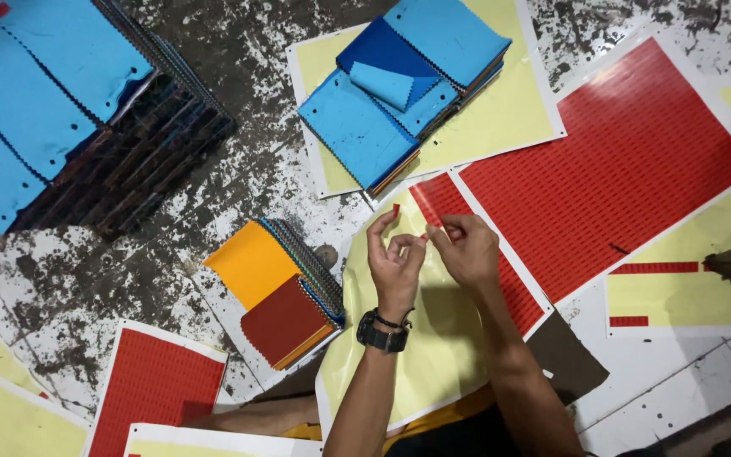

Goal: The person assembles a stack of colorful notebooks by hand. They repeatedly peel small red adhesive strips from yellow backing sheets and apply them to the edges of the notebooks, pressing them down to secure the layers.

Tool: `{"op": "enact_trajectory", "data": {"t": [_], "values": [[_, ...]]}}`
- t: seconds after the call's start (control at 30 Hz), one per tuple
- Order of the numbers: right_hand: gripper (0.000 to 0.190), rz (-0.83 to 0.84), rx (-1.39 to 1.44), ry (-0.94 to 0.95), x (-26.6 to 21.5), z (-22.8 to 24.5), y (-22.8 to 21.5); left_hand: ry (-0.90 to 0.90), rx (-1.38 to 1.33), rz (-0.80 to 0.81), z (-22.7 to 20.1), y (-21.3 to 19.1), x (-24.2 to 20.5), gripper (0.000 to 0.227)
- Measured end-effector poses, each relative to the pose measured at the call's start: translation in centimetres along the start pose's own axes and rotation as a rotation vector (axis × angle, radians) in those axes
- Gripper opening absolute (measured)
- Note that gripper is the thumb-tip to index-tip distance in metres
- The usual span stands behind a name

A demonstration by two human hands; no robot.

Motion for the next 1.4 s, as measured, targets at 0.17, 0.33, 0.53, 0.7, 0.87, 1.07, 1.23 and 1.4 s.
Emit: {"op": "enact_trajectory", "data": {"t": [0.17, 0.33, 0.53, 0.7, 0.87, 1.07, 1.23, 1.4], "values": [[0.028, -0.075, 0.111, 0.065, -1.3, 0.5, -0.6, 0.001, 0.010, 0.002, -0.3, 0.3, 0.1, 0.059], [0.018, -0.251, 0.276, -0.133, -4.0, 2.1, -2.2, 0.011, 0.004, -0.002, -0.7, 0.1, 0.4, 0.061], [0.021, 0.200, 0.623, -0.237, -3.7, 1.3, -0.7, 0.041, -0.030, 0.063, -0.5, 0.8, 0.8, 0.074], [0.032, 0.029, 0.206, -0.024, -1.5, 1.4, -1.1, 0.074, 0.070, 0.019, -0.7, 0.4, 1.2, 0.064], [0.033, 0.022, 0.083, 0.076, 0.1, 0.5, 0.3, 0.087, 0.085, -0.008, 0.6, -0.8, 1.1, 0.063], [0.018, -0.165, 0.262, -0.125, -1.5, 1.7, -0.7, 0.091, 0.069, -0.031, 0.8, -1.1, 1.3, 0.062], [0.013, -0.097, 0.520, -0.251, -5.7, 4.0, -2.5, -0.017, -0.117, -0.230, 0.0, -1.5, 1.6, 0.057], [0.027, 0.394, 0.642, -0.055, -8.3, 3.9, 2.4, 0.042, -0.139, -0.303, -0.2, -1.7, 1.5, 0.052]]}}
Point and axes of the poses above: each hand's wrist, its own x-axis towards the middle knuckle, its own y-axis out of the palm, z = x × y, the point moved 9 cm from there along x, towards the middle knuckle, and after that the axes turned 14 degrees about y, right-handed, at the moved point
